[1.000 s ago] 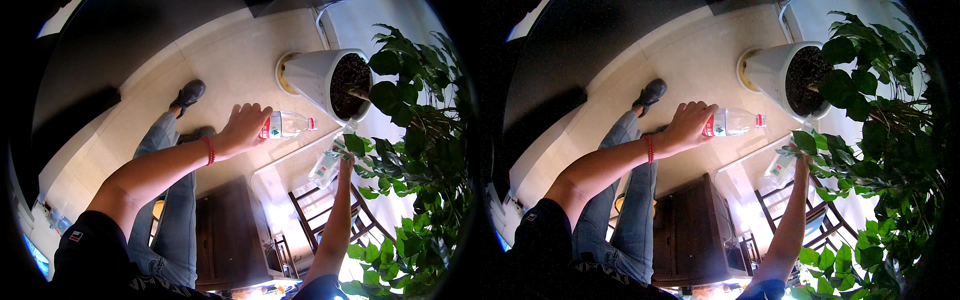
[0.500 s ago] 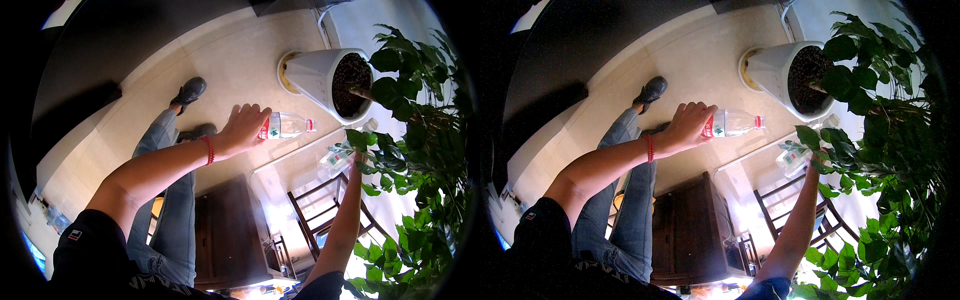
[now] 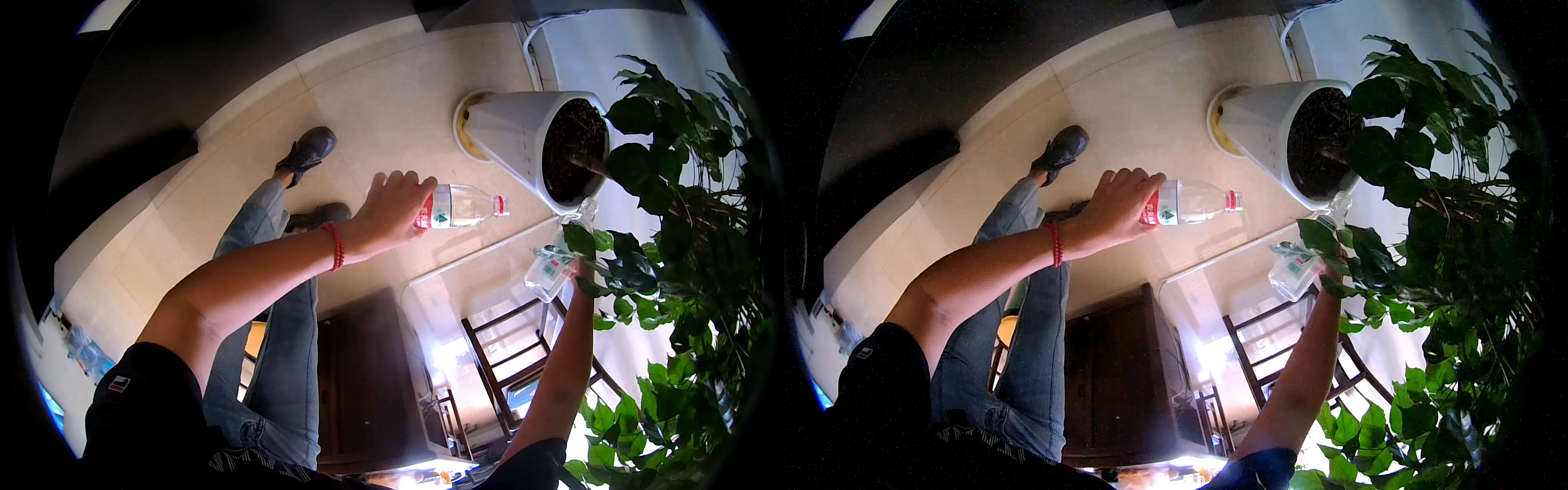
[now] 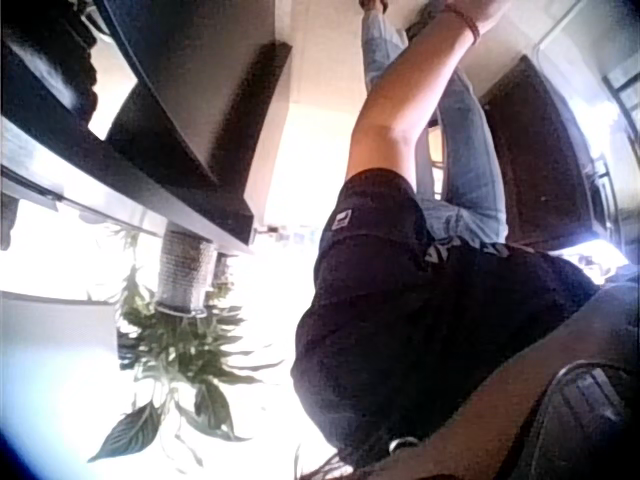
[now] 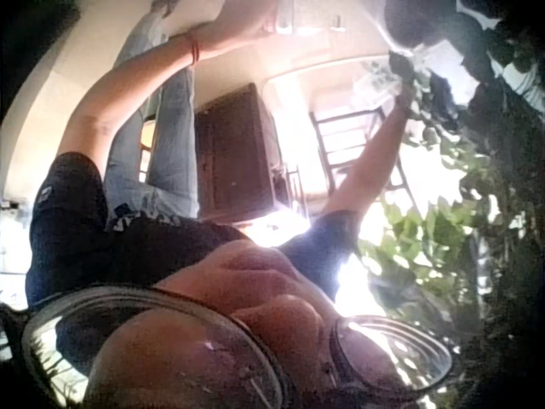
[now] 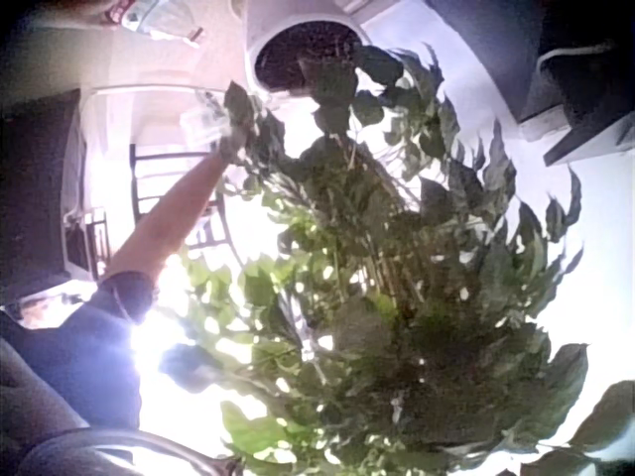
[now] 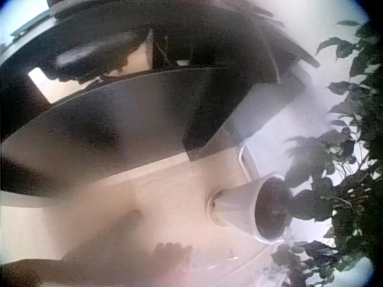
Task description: The person fills water bottles at a sink, carries them through an office, and pours water into several indoor potted plants.
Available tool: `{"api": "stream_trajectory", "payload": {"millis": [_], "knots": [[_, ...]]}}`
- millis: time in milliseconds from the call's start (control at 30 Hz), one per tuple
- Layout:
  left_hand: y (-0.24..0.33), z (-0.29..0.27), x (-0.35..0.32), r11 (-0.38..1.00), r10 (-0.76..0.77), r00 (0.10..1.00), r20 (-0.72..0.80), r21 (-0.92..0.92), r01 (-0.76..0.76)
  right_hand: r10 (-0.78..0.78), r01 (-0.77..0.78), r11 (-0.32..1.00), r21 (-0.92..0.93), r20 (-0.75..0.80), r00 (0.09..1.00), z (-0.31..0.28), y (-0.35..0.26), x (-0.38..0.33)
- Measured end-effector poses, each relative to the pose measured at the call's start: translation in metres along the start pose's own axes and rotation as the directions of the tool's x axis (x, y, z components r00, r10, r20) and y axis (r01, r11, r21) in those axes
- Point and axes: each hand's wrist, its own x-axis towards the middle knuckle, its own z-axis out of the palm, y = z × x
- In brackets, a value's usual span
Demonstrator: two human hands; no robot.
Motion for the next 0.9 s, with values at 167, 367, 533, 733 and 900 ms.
{"api": "stream_trajectory", "payload": {"millis": [167,367,533,733,900], "knots": [[-0.001,0.001,0.002,1.0,-0.019,1.0,-0.005,-0.018,0.019,-0.028,0.027,1.0,0.016,0.049,0.998,-0.008,-0.014,0.02],[-0.004,0.005,0.001,1.0,-0.028,0.999,-0.031,-0.005,0.028,-0.094,0.095,0.994,0.062,-0.004,0.996,0.001,-0.058,0.028],[-0.004,0.008,0.001,0.999,-0.047,0.999,-0.006,-0.008,0.047,-0.007,0.009,0.999,0.042,-0.057,0.998,0.009,-0.1,0.006],[-0.004,0.008,0.001,0.999,-0.035,0.999,0.001,0.017,0.035,-0.061,0.037,0.932,-0.36,-0.055,0.997,-0.011,-0.105,0.005],[-0.004,0.008,-0.001,0.999,-0.025,1.0,0.011,0.023,0.025,-0.054,0.055,0.916,-0.397,0.015,0.998,-0.069,-0.036,0.036]]}}
